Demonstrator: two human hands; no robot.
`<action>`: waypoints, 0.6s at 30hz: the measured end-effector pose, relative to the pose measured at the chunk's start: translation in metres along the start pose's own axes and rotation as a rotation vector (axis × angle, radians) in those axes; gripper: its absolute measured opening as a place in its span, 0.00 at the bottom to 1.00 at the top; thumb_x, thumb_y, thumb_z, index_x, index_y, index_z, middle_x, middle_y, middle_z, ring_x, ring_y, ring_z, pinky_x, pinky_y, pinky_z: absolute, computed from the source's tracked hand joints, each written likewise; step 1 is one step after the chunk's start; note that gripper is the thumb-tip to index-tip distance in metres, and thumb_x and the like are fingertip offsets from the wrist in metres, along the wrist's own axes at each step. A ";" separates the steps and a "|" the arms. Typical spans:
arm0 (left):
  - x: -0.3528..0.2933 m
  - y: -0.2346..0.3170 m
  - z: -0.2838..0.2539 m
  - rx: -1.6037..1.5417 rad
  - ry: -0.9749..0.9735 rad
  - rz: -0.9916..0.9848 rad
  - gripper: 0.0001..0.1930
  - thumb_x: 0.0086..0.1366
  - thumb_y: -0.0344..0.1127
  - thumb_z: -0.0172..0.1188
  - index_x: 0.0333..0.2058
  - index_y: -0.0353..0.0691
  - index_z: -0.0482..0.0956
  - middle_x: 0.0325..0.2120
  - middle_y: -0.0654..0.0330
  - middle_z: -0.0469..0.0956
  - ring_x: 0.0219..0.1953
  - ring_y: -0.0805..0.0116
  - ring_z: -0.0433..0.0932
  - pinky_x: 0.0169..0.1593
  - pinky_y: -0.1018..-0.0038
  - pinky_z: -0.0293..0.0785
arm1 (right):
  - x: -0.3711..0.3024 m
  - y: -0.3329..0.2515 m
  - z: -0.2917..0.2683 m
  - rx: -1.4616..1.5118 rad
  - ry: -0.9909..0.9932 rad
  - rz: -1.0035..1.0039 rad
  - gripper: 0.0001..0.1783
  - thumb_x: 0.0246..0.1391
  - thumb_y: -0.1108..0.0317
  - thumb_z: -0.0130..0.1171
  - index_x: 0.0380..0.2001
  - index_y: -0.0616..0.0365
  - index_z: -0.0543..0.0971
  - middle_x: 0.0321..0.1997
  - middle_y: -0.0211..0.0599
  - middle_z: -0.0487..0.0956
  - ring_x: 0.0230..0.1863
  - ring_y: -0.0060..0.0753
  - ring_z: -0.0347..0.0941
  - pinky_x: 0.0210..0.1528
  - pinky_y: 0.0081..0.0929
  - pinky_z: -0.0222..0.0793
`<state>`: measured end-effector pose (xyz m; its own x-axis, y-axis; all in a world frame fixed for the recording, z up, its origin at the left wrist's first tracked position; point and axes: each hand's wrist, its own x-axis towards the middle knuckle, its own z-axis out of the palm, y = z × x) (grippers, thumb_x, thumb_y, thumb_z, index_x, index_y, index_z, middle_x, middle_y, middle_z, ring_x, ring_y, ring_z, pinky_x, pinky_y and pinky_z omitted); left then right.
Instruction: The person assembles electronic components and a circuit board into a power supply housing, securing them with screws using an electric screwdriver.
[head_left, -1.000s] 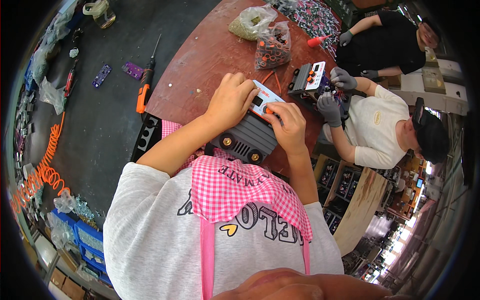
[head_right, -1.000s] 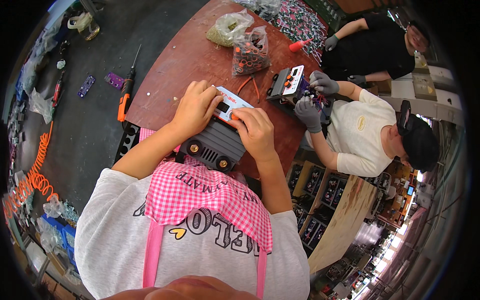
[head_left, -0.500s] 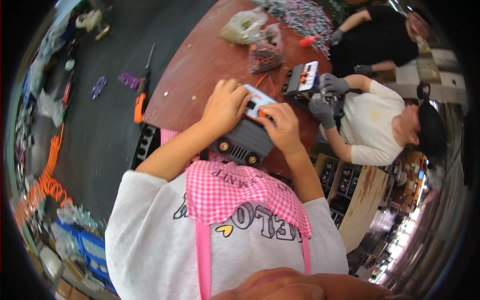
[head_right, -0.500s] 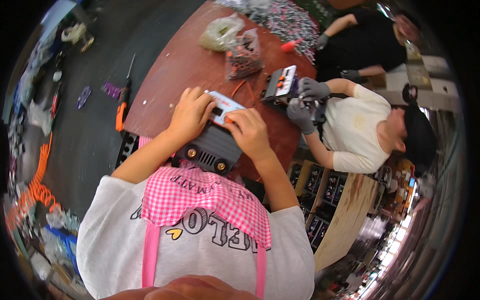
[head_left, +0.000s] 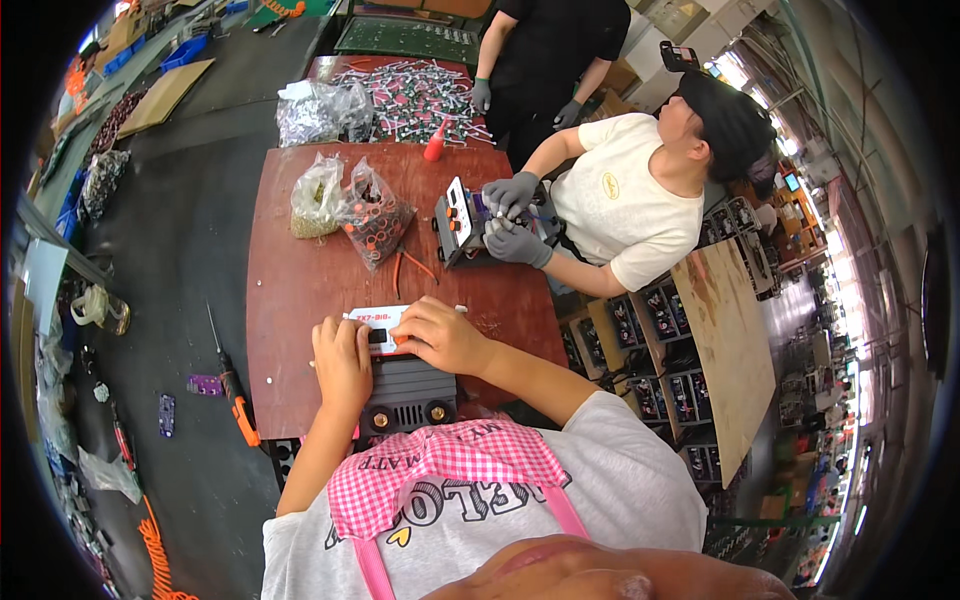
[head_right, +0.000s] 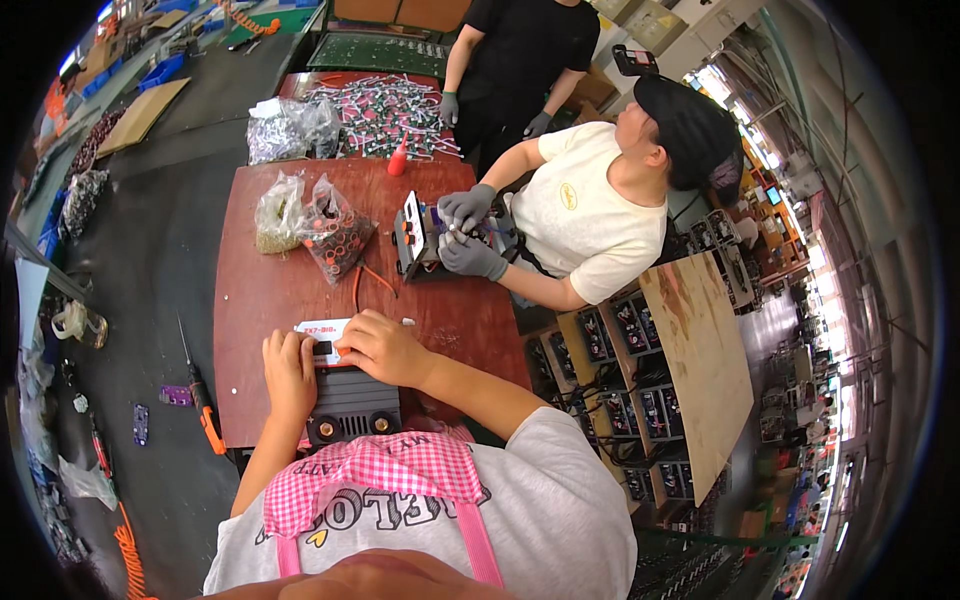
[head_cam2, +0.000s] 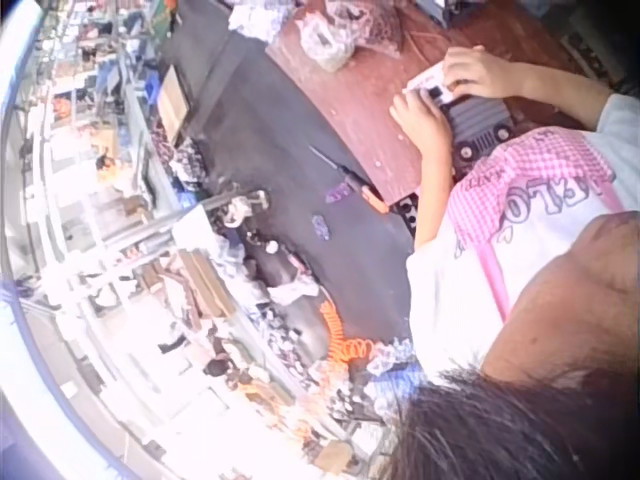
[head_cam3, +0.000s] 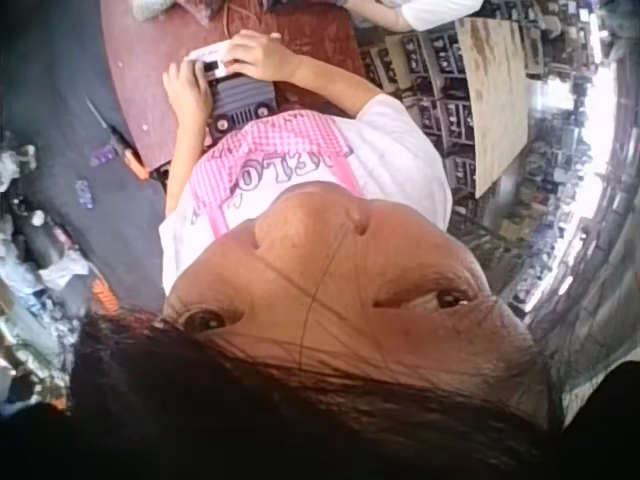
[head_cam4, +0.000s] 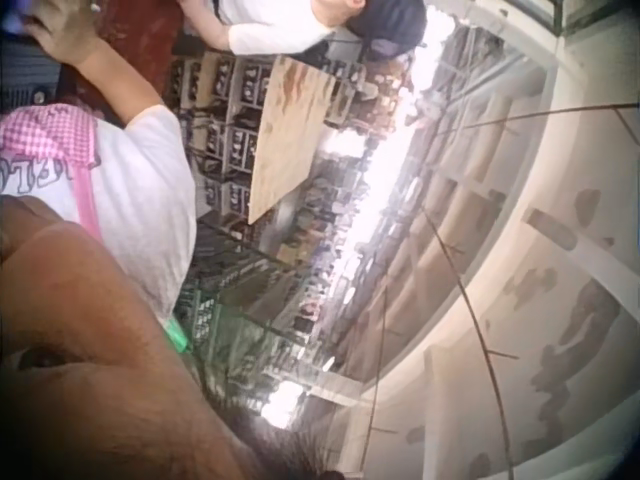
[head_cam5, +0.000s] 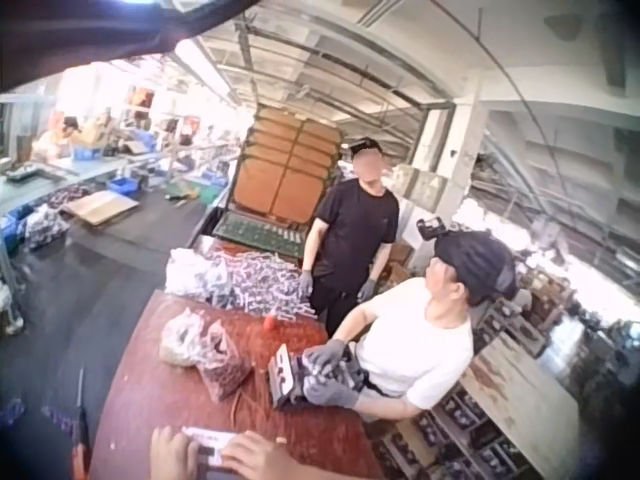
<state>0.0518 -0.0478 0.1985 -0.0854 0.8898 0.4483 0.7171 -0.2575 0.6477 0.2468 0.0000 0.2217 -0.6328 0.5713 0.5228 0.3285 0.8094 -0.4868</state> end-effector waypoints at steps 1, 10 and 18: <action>0.000 0.000 0.000 0.007 -0.012 -0.020 0.04 0.64 0.30 0.57 0.32 0.35 0.75 0.31 0.50 0.71 0.38 0.48 0.69 0.41 0.58 0.67 | -0.001 0.001 0.001 0.012 -0.001 0.011 0.11 0.45 0.69 0.69 0.32 0.57 0.79 0.34 0.36 0.76 0.38 0.42 0.72 0.41 0.36 0.70; 0.002 0.000 0.001 0.007 -0.007 -0.011 0.04 0.64 0.30 0.57 0.31 0.36 0.75 0.31 0.50 0.71 0.37 0.48 0.69 0.41 0.57 0.67 | -0.003 0.004 0.005 0.007 0.024 0.041 0.11 0.45 0.67 0.69 0.32 0.55 0.79 0.32 0.35 0.75 0.37 0.42 0.71 0.40 0.36 0.70; 0.003 0.003 0.001 -0.009 -0.017 -0.038 0.04 0.64 0.29 0.56 0.31 0.35 0.76 0.31 0.50 0.72 0.36 0.48 0.69 0.41 0.58 0.67 | -0.003 0.005 0.005 0.010 0.055 0.024 0.11 0.45 0.68 0.69 0.33 0.54 0.80 0.33 0.35 0.75 0.37 0.41 0.71 0.40 0.35 0.70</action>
<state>0.0539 -0.0456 0.2012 -0.1009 0.9053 0.4126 0.7074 -0.2263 0.6696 0.2471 0.0018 0.2141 -0.5853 0.5970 0.5487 0.3355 0.7944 -0.5064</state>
